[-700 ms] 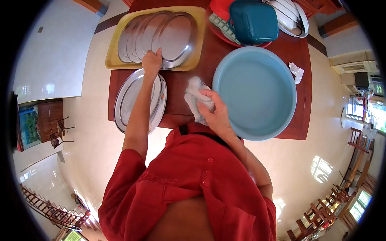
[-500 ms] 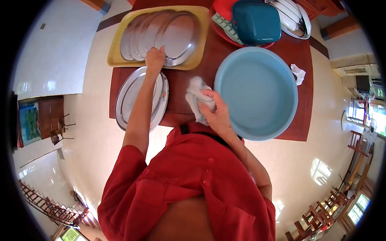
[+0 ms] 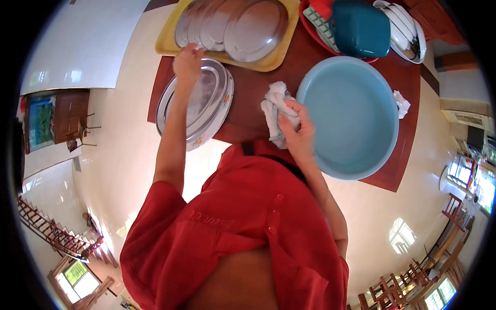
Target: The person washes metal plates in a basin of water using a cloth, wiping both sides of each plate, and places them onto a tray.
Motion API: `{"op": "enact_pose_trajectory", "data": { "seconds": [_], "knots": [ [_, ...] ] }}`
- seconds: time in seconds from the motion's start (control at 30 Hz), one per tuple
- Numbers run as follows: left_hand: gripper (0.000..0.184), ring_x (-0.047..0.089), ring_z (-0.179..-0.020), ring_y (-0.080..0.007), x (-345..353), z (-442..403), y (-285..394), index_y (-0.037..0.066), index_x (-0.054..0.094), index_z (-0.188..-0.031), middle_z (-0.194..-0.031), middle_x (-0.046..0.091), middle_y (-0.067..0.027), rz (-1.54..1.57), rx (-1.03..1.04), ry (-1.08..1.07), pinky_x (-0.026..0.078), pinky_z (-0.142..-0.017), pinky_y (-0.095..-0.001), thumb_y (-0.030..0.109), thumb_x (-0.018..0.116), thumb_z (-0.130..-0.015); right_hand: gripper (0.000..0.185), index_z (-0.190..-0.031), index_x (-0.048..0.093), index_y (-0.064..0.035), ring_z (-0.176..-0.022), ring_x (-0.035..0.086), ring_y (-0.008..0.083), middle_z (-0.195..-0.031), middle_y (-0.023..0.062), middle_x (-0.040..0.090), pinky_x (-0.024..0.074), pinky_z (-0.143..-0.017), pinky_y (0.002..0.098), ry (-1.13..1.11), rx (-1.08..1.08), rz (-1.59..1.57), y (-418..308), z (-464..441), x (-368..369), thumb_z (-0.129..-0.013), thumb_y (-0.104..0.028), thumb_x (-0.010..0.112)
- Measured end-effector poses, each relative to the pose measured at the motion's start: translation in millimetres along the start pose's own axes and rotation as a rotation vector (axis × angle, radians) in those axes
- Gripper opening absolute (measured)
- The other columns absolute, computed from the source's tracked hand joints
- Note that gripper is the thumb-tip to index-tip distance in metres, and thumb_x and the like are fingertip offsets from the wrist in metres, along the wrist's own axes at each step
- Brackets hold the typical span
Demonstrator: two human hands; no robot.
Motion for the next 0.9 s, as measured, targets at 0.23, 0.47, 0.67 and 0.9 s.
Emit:
{"op": "enact_pose_trajectory", "data": {
  "seconds": [0.23,0.47,0.67,0.9],
  "knots": [
    [0.038,0.055,-0.091,-0.0353,-50,61,-97,0.008,0.060,-0.098,-0.094,0.058,-0.0136,-0.217,-0.097,-0.163,0.047,-0.072,-0.0464,0.025,0.072,-0.066,0.026,-0.108,0.053,-0.0020,-0.091,0.051,0.0100,-0.099,0.0041,0.058,0.0418,-0.081,0.0243,-0.039,0.058,-0.075,1,1,4,-0.083,-0.006,0.058],
    [0.034,0.056,-0.088,-0.0334,-46,63,-98,0.012,0.064,-0.094,-0.090,0.059,-0.0139,-0.111,-0.135,-0.067,0.047,-0.070,-0.0438,0.020,0.074,-0.063,0.025,-0.107,0.054,-0.0020,-0.089,0.052,0.0103,-0.098,0.0038,0.059,0.0422,-0.080,0.0249,-0.065,-0.012,-0.009,1,-1,3,-0.083,-0.007,0.058],
    [0.025,0.060,-0.084,-0.0313,-54,57,-108,0.013,0.067,-0.093,-0.092,0.062,-0.0144,-0.073,-0.171,-0.067,0.047,-0.073,-0.0399,0.020,0.066,-0.070,0.025,-0.107,0.054,-0.0024,-0.091,0.052,0.0110,-0.099,0.0047,0.059,0.0420,-0.081,0.0252,-0.019,0.038,-0.033,9,9,-1,-0.083,-0.009,0.058],
    [0.020,0.061,-0.074,-0.0274,-68,58,-98,0.010,0.068,-0.090,-0.078,0.064,-0.0127,-0.104,-0.157,0.028,0.048,-0.069,-0.0354,0.018,0.064,-0.071,0.026,-0.107,0.055,-0.0020,-0.090,0.052,0.0107,-0.099,0.0044,0.059,0.0421,-0.081,0.0249,-0.008,0.009,-0.024,11,10,0,-0.083,-0.010,0.058]
  ]
}}
Point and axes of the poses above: each hand's wrist, its own z-axis away from the middle knuckle, its own x-axis out of the palm, y = z × x, the point moved 1 cm from there along -z, towards the middle knuckle
